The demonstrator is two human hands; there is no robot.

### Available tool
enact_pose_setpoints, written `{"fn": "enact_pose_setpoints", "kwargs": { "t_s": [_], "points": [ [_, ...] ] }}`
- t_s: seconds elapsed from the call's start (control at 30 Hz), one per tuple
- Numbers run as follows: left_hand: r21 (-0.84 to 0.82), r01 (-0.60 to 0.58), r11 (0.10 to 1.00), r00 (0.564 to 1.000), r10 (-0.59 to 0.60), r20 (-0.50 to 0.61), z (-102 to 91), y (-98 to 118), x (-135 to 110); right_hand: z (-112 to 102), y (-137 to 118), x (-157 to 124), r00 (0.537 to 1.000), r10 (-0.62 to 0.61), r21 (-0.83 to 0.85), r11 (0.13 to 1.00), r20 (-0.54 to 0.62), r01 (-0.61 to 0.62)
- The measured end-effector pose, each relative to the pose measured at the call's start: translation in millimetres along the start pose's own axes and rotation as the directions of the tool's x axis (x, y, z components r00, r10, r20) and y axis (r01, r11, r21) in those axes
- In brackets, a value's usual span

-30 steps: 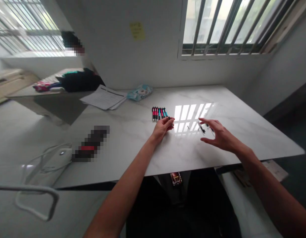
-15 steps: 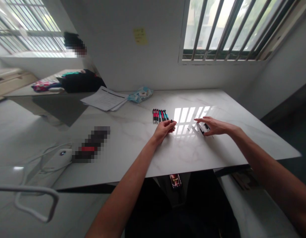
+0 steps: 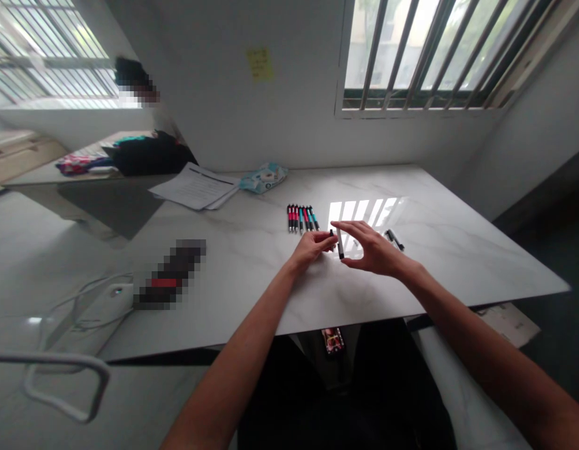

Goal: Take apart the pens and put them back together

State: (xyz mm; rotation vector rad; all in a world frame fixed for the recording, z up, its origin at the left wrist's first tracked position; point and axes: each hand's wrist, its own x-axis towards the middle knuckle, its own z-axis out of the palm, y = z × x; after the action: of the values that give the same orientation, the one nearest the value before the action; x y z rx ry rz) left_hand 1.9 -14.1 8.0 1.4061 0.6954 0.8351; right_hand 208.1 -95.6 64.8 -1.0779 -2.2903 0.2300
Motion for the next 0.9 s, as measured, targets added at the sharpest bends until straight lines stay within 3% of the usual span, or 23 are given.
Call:
{"fn": "enact_pose_setpoints", "kwargs": {
  "t_s": [0.1,0.27,0.5,0.6,0.67,0.77,0.9],
  "points": [
    [-0.03,-0.002,1.0,1.0,0.003,0.025,-0.9,0.0,-1.2,12.4,-4.7,2.6,0.999,-0.001,0.022,1.0,-0.036,0.002],
    [-0.153,0.06,0.986,0.998,-0.056,0.029,0.3,-2.4,-1.9,9.5,1.0,-1.5,0.997,0.029,-0.011,0.999,-0.076,-0.03],
    [-0.09,0.069,0.993,0.997,-0.066,0.044,2.7,-2.3,-3.5,14.6,1.5,-6.9,0.998,0.066,0.025,0.997,-0.014,-0.066],
    [-0.094,0.073,0.993,0.997,-0.072,0.015,1.6,-3.4,-2.8,15.9,5.4,-14.6,0.994,0.096,0.002,0.995,-0.049,-0.096],
    [-0.115,0.071,0.991,0.997,-0.074,-0.018,0.7,-4.4,-1.7,14.3,13.9,-25.5,0.979,0.155,-0.051,0.985,-0.136,-0.163],
    [-0.13,0.072,0.989,0.995,-0.08,-0.053,-0.2,-5.8,0.1,10.6,32.5,-47.9,0.918,0.299,-0.064,0.943,-0.262,-0.325],
    [-0.124,0.071,0.99,0.995,-0.08,-0.064,-0.3,-7.4,1.3,9.0,52.2,-72.9,0.863,0.423,-0.051,0.89,-0.275,-0.453]
  ]
}}
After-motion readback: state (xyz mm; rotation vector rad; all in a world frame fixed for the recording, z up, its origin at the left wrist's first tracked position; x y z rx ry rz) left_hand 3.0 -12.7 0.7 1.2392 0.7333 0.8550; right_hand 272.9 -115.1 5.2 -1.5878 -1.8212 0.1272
